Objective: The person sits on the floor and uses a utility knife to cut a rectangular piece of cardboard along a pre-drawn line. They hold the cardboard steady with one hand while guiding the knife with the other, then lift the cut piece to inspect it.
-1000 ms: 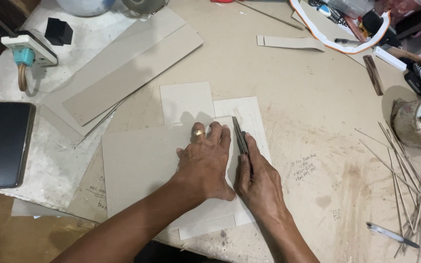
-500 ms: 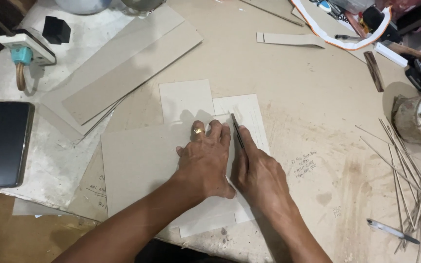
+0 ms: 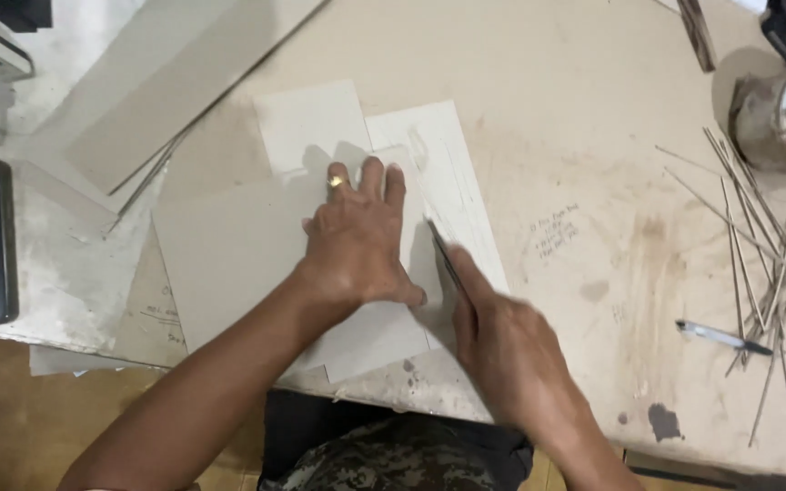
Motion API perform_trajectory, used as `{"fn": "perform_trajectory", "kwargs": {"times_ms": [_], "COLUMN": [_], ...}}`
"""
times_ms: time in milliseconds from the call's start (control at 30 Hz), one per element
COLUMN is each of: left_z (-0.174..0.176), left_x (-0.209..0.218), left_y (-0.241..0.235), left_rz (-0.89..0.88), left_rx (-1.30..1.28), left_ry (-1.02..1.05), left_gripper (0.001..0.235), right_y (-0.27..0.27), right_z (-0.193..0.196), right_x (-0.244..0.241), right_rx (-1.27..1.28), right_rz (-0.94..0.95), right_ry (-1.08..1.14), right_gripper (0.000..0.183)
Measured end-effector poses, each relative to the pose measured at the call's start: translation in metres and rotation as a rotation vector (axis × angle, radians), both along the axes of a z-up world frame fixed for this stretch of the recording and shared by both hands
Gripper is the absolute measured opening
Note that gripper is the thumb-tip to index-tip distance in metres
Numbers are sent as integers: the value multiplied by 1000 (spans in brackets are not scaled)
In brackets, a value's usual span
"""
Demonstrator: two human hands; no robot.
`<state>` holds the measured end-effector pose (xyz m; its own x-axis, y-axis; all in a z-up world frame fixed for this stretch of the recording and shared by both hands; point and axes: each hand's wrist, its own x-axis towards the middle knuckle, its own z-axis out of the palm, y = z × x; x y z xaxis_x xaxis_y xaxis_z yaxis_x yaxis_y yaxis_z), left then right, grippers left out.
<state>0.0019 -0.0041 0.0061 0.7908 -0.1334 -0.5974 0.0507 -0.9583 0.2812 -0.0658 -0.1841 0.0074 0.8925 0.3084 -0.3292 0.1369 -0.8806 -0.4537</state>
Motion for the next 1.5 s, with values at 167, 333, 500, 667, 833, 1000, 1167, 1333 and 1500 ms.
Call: {"fn": "perform_trajectory", "kwargs": {"times_ms": [167, 333, 500, 667, 833, 1000, 1167, 1333, 1500], "left_z": [-1, -4, -1, 4, 2, 7, 7, 21, 19], "left_x": [1, 3, 3, 3, 1, 1, 1, 3, 5], "left_y": [-3, -4, -5, -6, -5, -1, -3, 2, 2], "left_rz": [-18, -17, -19, -7, -3, 8, 29, 7, -47], "left_rx": [103, 133, 134, 139, 123, 81, 62, -26, -83], "left_ry": [-7, 13, -3, 17, 7, -26, 14, 15, -19], "left_gripper": [148, 148, 148, 146, 149, 155, 148, 140, 132], "right_y": [-28, -45, -53, -52, -65, -29, -6, 20, 27], "right_z": [-11, -24, -37, -34, -28, -30, -70, -52, -46], "right_x": [-57, -95, -115, -120, -103, -30, 23, 46, 54], "right_rx": [4, -86, -59, -41, 16, 118, 254, 242, 187], "right_rz": [-34, -108, -81, -137, -226, -420, -30, -76, -126], "right_ry": [-37, 25, -37, 7, -5, 3, -350, -231, -103], "right_gripper": [59, 67, 68, 68, 63, 60, 56, 55, 56]}}
